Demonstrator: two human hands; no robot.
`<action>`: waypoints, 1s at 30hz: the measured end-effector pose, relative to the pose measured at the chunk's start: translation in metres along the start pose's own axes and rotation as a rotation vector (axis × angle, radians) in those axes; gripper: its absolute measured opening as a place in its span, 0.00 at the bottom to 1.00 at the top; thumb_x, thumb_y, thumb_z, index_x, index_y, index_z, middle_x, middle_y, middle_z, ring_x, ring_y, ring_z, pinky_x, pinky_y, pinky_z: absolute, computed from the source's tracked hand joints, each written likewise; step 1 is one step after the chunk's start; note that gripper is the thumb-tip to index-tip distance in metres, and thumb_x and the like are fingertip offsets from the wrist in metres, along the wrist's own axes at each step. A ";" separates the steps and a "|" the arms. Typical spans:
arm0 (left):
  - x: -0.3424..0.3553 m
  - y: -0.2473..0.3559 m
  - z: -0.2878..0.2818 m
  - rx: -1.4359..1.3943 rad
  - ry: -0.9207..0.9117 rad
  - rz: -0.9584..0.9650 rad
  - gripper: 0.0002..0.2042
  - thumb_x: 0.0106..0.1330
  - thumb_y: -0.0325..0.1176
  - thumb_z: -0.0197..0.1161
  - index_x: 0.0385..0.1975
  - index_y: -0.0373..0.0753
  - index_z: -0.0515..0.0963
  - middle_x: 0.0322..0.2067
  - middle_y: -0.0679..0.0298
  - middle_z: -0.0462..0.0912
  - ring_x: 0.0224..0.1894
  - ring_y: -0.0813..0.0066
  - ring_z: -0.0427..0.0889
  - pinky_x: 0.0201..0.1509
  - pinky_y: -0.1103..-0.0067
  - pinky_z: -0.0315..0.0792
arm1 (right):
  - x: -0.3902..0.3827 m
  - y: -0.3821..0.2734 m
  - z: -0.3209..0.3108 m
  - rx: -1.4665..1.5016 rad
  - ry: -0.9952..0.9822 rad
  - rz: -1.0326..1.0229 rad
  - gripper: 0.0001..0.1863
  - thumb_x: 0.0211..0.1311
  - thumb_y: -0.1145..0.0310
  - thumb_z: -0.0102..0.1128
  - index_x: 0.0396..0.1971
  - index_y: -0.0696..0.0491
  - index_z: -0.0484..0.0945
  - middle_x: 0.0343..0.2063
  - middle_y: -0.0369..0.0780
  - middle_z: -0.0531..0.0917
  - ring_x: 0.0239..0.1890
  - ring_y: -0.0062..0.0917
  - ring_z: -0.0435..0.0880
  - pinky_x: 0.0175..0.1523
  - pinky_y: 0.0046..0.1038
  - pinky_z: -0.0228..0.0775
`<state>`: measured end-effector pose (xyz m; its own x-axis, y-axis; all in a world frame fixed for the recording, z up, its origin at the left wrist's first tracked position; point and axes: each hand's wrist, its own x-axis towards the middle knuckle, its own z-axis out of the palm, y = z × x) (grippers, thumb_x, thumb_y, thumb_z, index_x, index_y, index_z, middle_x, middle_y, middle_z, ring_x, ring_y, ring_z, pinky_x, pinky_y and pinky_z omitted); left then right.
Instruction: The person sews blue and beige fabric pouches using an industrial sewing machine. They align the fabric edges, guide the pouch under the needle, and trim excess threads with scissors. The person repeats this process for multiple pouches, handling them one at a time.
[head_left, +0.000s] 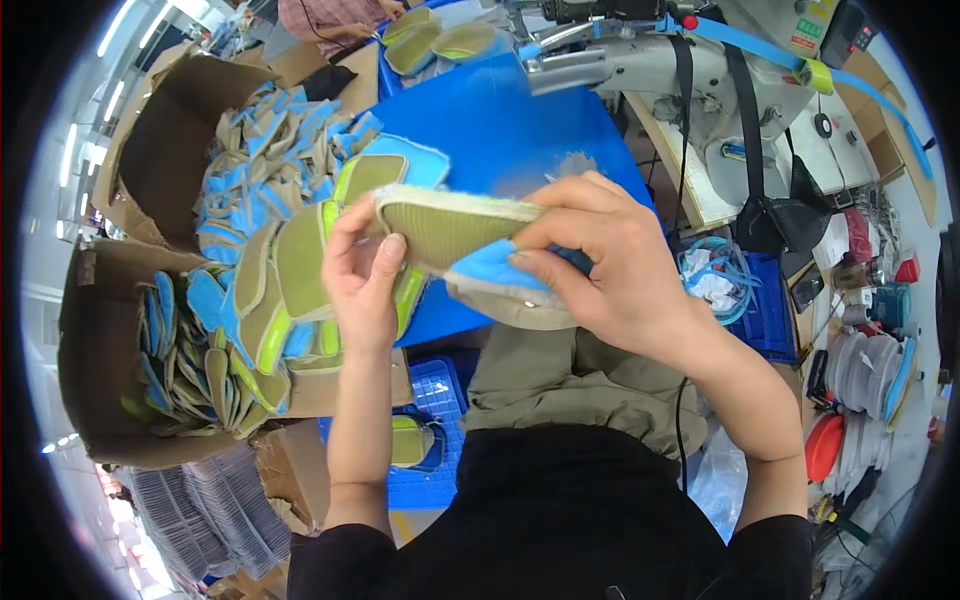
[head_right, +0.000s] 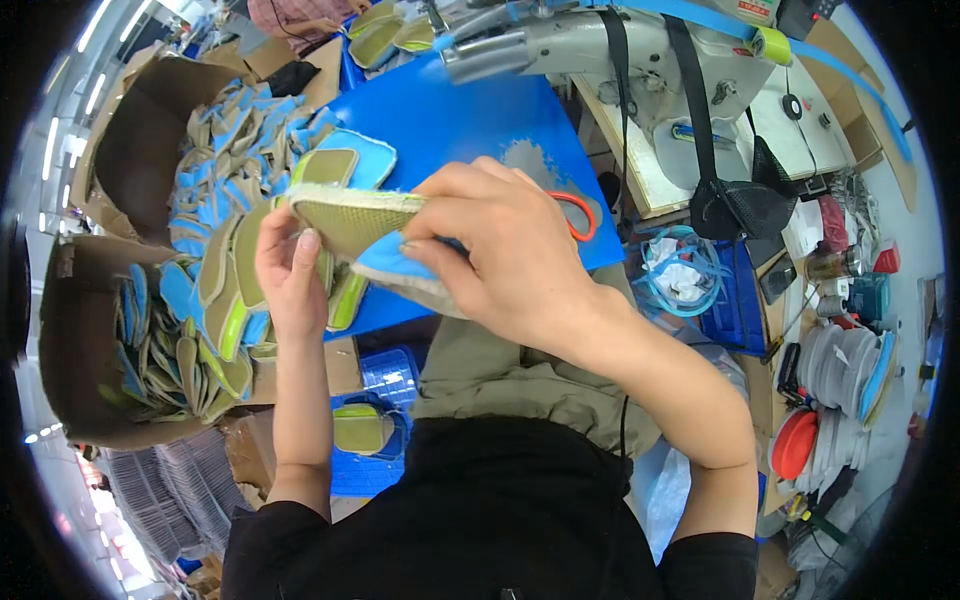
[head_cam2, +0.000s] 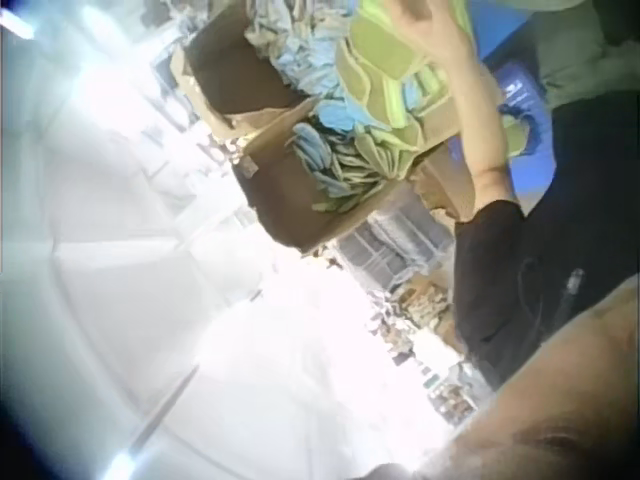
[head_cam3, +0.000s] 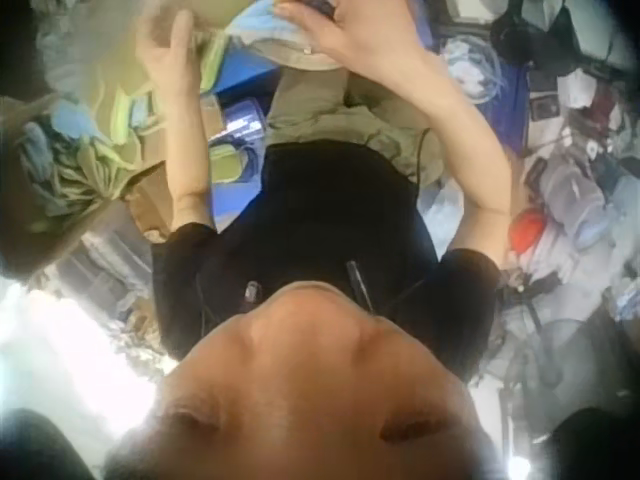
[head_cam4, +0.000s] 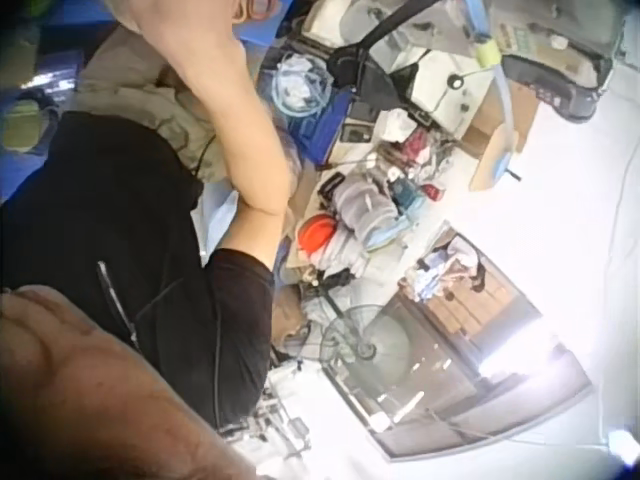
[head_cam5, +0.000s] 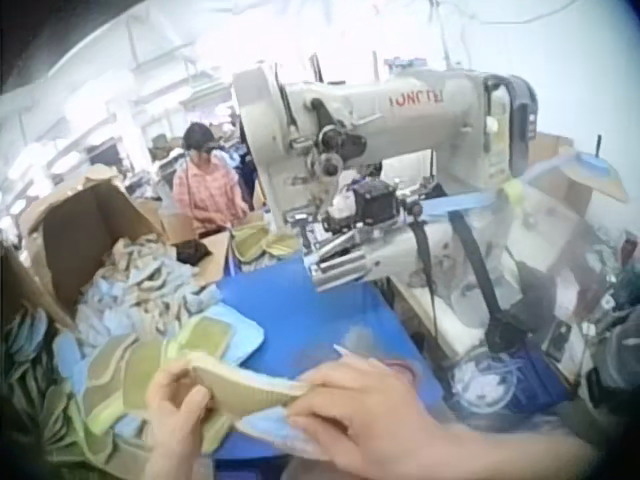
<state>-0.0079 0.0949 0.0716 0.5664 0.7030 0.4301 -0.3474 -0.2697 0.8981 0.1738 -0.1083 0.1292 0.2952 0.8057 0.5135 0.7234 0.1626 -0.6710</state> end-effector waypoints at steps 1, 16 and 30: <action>-0.003 -0.005 0.005 0.337 0.181 0.251 0.15 0.69 0.23 0.65 0.55 0.33 0.78 0.47 0.56 0.86 0.50 0.67 0.83 0.61 0.71 0.73 | -0.004 0.004 0.003 0.008 0.046 0.000 0.06 0.54 0.75 0.74 0.32 0.56 0.86 0.39 0.43 0.85 0.40 0.37 0.80 0.46 0.32 0.71; 0.038 -0.021 0.047 0.027 -0.835 -0.704 0.14 0.72 0.39 0.63 0.42 0.33 0.85 0.36 0.67 0.85 0.42 0.81 0.80 0.49 0.81 0.72 | -0.031 0.030 0.007 -0.048 0.011 0.103 0.05 0.55 0.70 0.73 0.31 0.52 0.88 0.47 0.43 0.84 0.45 0.39 0.81 0.48 0.37 0.72; 0.040 0.041 0.053 0.679 -0.675 0.195 0.06 0.57 0.22 0.75 0.27 0.33 0.82 0.34 0.64 0.84 0.36 0.81 0.81 0.41 0.84 0.72 | -0.041 0.034 0.010 0.183 -0.031 0.283 0.09 0.59 0.68 0.71 0.30 0.59 0.86 0.38 0.45 0.85 0.41 0.37 0.83 0.46 0.34 0.72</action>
<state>0.0404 0.0767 0.1305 0.9268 0.1382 0.3491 -0.0960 -0.8117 0.5761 0.1805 -0.1306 0.0798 0.4470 0.8501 0.2784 0.4907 0.0272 -0.8709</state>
